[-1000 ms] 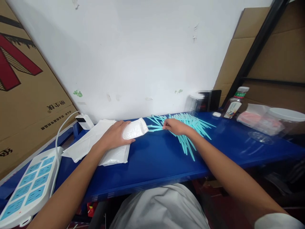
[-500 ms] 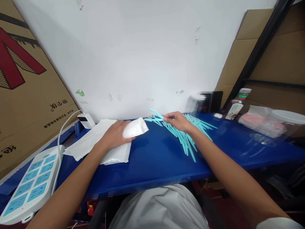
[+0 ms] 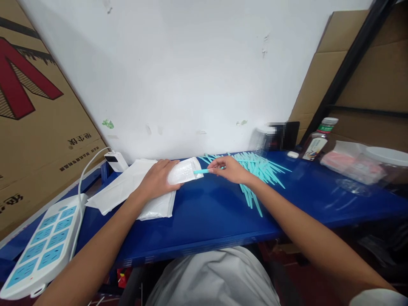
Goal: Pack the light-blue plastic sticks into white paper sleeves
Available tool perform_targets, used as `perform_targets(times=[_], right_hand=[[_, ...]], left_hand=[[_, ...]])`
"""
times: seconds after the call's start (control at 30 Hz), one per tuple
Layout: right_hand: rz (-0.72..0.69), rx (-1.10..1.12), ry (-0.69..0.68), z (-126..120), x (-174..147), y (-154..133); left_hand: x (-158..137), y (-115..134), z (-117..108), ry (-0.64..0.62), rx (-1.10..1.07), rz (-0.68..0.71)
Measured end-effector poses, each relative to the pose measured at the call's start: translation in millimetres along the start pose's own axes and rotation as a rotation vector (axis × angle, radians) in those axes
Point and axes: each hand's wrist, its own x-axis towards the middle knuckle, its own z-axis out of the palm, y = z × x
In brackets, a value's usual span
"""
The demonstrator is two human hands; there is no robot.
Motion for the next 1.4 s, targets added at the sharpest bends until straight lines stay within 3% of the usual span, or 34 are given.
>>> perform_targets(times=[0.13, 0.23, 0.33, 0.43, 0.5, 0.57, 0.63, 0.73, 0.8, 0.93, 1.1, 1.23, 1.4], right_hand=[[-0.089, 0.069, 0.135, 28.9, 1.0, -5.4], [-0.148, 0.054, 0.211, 39.5, -0.2, -12.6], [-0.183, 0.055, 0.443, 24.3, 0.3, -14.0], [-0.096, 0.017, 0.652, -7.0, 4.6, 0.0], [0.041, -0.132, 0.601, -25.0, 7.4, 15.0], [0.176, -0.378, 0.45, -34.8, 8.2, 28.1], [0.298, -0.634, 0.258, -36.3, 6.8, 35.0], [0.449, -0.848, -0.015, -30.1, 3.4, 32.8], [0.507, -0.898, -0.114, -26.0, 1.9, 27.2], [0.538, -0.925, -0.166, -25.1, 1.2, 19.1], [0.521, -0.95, -0.11, -27.2, 1.5, 21.7], [0.5, -0.951, -0.15, -20.8, 2.5, 27.2], [0.449, -0.932, -0.155, -17.9, 1.8, 29.9]], left_hand=[[0.9, 12.5, 3.5, 0.072, -0.017, 0.137], [1.4, 21.6, 4.0, 0.148, -0.062, 0.162], [1.8, 20.7, -2.9, 0.298, -0.097, 0.084], [2.5, 9.7, -14.7, 0.59, -0.191, -0.081], [3.1, 2.5, -20.6, 0.756, -0.305, -0.192], [3.5, 0.1, -22.4, 0.793, -0.382, -0.242], [3.1, 4.1, -20.3, 0.704, -0.368, -0.201], [1.2, 15.6, -13.5, 0.41, -0.256, -0.032], [-0.1, 20.9, -8.9, 0.208, -0.213, 0.041], [-1.3, 19.6, -4.0, 0.012, -0.211, 0.013], [-1.5, 10.5, -7.6, -0.098, -0.195, -0.045], [-3.5, 1.1, -4.9, -0.185, -0.175, -0.06], [-5.8, -6.4, 2.6, -0.218, -0.18, -0.047]])
